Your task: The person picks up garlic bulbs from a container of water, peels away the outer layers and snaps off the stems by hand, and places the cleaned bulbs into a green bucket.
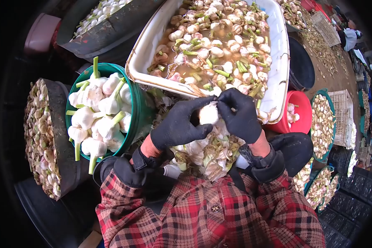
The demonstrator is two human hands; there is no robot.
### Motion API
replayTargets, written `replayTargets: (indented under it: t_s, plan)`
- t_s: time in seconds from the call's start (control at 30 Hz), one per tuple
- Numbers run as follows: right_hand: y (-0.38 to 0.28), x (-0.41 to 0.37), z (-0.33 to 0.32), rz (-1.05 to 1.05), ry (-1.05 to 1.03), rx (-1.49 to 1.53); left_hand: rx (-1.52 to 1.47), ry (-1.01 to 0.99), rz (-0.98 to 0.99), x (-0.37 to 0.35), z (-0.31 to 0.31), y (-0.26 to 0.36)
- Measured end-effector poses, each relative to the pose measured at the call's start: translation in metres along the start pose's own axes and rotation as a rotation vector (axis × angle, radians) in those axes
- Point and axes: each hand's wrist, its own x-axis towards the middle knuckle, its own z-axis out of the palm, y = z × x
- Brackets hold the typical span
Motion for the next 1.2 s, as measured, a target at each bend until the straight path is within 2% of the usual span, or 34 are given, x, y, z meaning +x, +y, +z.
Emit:
replayTargets:
  t_s: [0.07, 0.13, 0.17, 0.2, 0.23, 0.27, 0.3, 0.37, 0.43, 0.5, 0.53, 0.6, 0.63, 0.7, 0.77, 0.83, 1.13, 1.2]
  plan:
    - [-0.002, -0.001, -0.001, 0.218, 0.021, 0.373, -0.025, 0.016, -0.024, 0.002, 0.0, -0.007]
    - [0.004, -0.004, 0.002, 0.137, 0.021, 0.344, 0.065, 0.132, 0.182, 0.006, 0.003, -0.012]
    - [0.006, -0.005, 0.003, 0.056, 0.025, 0.316, 0.066, 0.136, 0.183, 0.006, 0.004, -0.012]
    - [0.001, -0.007, 0.006, 0.178, 0.04, 0.329, -0.108, 0.156, 0.031, 0.006, 0.004, -0.007]
    - [-0.002, -0.007, 0.008, 0.177, 0.04, 0.332, -0.281, 0.173, -0.122, 0.005, 0.006, -0.003]
    - [-0.005, -0.007, 0.01, 0.11, 0.095, 0.211, -0.201, 0.284, -0.154, 0.007, 0.012, -0.006]
    - [-0.008, -0.006, 0.013, 0.043, 0.149, 0.089, -0.199, 0.286, -0.153, 0.007, 0.011, -0.005]
    - [-0.007, -0.007, 0.018, 0.016, 0.176, 0.057, 0.069, 0.235, -0.337, 0.007, 0.009, -0.004]
    - [-0.005, -0.008, 0.02, 0.056, 0.149, -0.024, 0.104, 0.279, -0.294, 0.006, 0.013, -0.01]
    - [-0.006, -0.007, 0.02, 0.132, 0.139, 0.033, 0.239, 0.32, -0.019, 0.005, 0.016, -0.011]
    - [-0.006, -0.006, 0.019, 0.204, 0.134, 0.095, 0.237, 0.319, -0.02, 0.004, 0.016, -0.01]
    - [0.001, -0.006, 0.02, 0.254, 0.115, 0.146, 0.409, 0.333, 0.18, 0.002, 0.016, -0.004]
    - [0.004, -0.006, 0.02, 0.304, 0.097, 0.199, 0.408, 0.332, 0.181, 0.002, 0.016, -0.006]
    - [0.007, -0.005, 0.019, 0.305, 0.077, 0.218, 0.456, 0.348, 0.353, 0.004, 0.016, -0.01]
    - [0.007, -0.004, 0.016, 0.306, 0.057, 0.24, 0.474, 0.323, 0.353, 0.002, 0.014, -0.006]
    - [0.004, -0.002, 0.014, 0.405, 0.022, 0.339, 0.495, 0.294, 0.355, 0.0, 0.011, -0.002]
    - [0.011, -0.006, 0.012, 0.407, -0.052, 0.415, 0.291, 0.168, 0.325, -0.004, 0.008, -0.001]
    - [0.008, -0.005, 0.01, 0.436, -0.065, 0.46, 0.063, 0.123, 0.153, -0.005, 0.008, -0.001]
